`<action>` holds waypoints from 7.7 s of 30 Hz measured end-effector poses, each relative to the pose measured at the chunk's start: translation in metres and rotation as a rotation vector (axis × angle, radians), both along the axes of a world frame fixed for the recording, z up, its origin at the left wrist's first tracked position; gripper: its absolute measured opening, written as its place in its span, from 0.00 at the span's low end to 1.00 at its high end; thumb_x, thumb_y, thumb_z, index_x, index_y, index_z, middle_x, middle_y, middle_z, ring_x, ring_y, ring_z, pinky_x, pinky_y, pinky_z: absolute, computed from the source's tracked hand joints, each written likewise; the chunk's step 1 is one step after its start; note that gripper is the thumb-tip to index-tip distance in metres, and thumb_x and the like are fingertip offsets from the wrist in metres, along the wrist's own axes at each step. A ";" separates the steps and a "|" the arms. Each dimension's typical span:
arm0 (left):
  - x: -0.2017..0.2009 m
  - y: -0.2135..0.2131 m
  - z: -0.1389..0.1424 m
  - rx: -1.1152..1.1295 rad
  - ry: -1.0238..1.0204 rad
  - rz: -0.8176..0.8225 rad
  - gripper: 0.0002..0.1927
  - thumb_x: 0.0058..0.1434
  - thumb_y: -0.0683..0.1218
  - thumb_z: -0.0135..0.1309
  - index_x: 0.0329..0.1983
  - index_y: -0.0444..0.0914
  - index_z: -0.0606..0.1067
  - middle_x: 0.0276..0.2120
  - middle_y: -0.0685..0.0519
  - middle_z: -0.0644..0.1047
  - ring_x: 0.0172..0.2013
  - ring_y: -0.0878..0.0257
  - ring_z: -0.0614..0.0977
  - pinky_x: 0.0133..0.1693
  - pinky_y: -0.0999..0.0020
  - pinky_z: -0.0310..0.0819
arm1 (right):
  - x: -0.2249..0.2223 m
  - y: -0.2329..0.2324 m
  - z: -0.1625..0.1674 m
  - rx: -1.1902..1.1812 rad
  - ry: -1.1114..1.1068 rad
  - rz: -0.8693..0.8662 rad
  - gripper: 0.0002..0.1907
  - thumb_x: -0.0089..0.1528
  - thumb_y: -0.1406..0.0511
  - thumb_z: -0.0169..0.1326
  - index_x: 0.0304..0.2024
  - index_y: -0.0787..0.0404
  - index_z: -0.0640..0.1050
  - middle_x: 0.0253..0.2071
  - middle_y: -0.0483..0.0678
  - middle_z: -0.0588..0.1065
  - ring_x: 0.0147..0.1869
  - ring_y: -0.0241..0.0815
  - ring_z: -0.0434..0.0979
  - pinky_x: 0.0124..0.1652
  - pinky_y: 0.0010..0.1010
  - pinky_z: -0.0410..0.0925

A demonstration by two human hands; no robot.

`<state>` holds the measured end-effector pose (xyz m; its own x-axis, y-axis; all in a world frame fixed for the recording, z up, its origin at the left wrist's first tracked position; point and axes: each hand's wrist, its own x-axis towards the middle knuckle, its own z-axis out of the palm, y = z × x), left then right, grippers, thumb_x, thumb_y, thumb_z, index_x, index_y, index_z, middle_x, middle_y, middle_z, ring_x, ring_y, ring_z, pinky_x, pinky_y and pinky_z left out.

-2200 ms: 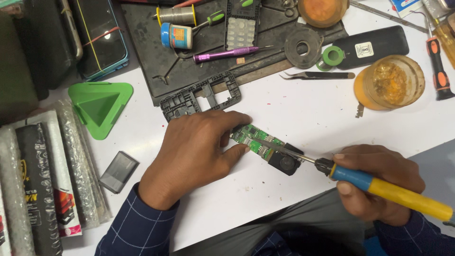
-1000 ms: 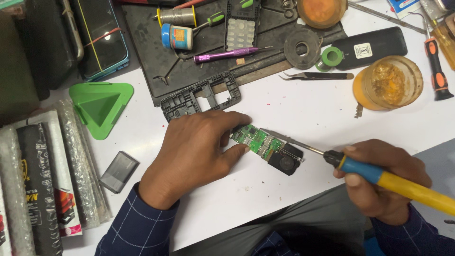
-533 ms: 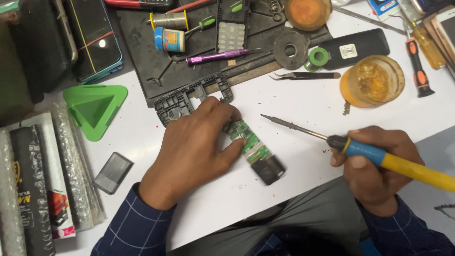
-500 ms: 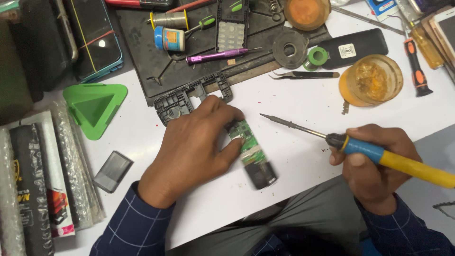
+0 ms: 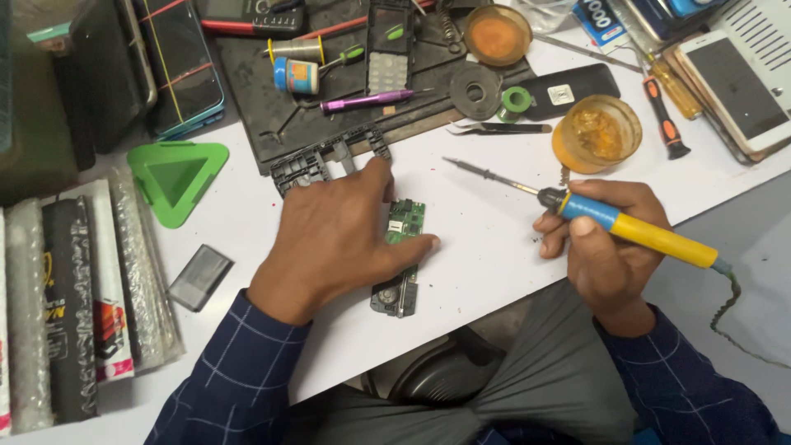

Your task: The person uses a soldering iron to apply heat to various points on a small green circuit board. They hold the board with one hand and manipulate the soldering iron with the other, focusing on different components throughout the clip.

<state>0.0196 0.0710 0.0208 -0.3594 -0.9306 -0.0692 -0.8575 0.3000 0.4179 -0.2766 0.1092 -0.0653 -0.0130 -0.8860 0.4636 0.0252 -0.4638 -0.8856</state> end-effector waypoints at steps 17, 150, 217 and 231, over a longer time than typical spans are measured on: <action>-0.007 -0.006 -0.001 0.006 0.242 -0.056 0.25 0.39 0.51 0.65 0.39 0.37 0.74 0.28 0.47 0.79 0.31 0.48 0.81 0.33 0.53 0.72 | -0.014 -0.005 0.003 0.195 -0.026 -0.044 0.17 0.63 0.70 0.51 0.53 0.72 0.71 0.35 0.57 0.76 0.33 0.39 0.76 0.36 0.29 0.74; 0.004 -0.026 -0.044 0.103 0.229 -0.035 0.23 0.46 0.47 0.63 0.49 0.44 0.82 0.25 0.56 0.80 0.26 0.60 0.82 0.29 0.61 0.74 | -0.014 -0.003 -0.012 -0.123 0.765 -0.113 0.17 0.63 0.57 0.60 0.45 0.64 0.76 0.33 0.50 0.80 0.30 0.32 0.80 0.31 0.19 0.73; 0.002 -0.028 -0.044 0.054 0.232 -0.054 0.24 0.43 0.46 0.65 0.47 0.42 0.83 0.26 0.55 0.81 0.25 0.60 0.82 0.28 0.62 0.75 | -0.020 -0.003 -0.013 -0.071 0.733 -0.062 0.18 0.64 0.58 0.60 0.45 0.65 0.74 0.33 0.50 0.79 0.30 0.31 0.80 0.31 0.18 0.72; 0.001 -0.028 -0.042 0.054 0.228 -0.054 0.24 0.44 0.47 0.65 0.48 0.42 0.83 0.26 0.55 0.81 0.26 0.60 0.83 0.29 0.62 0.75 | -0.022 -0.008 -0.017 -0.124 0.731 -0.069 0.17 0.63 0.57 0.60 0.43 0.65 0.76 0.34 0.51 0.79 0.31 0.32 0.80 0.29 0.19 0.73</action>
<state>0.0209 0.0431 -0.0216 -0.4202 -0.9069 -0.0300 -0.7226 0.3144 0.6156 -0.2989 0.1017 -0.0820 0.2831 -0.8349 0.4721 -0.5833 -0.5406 -0.6062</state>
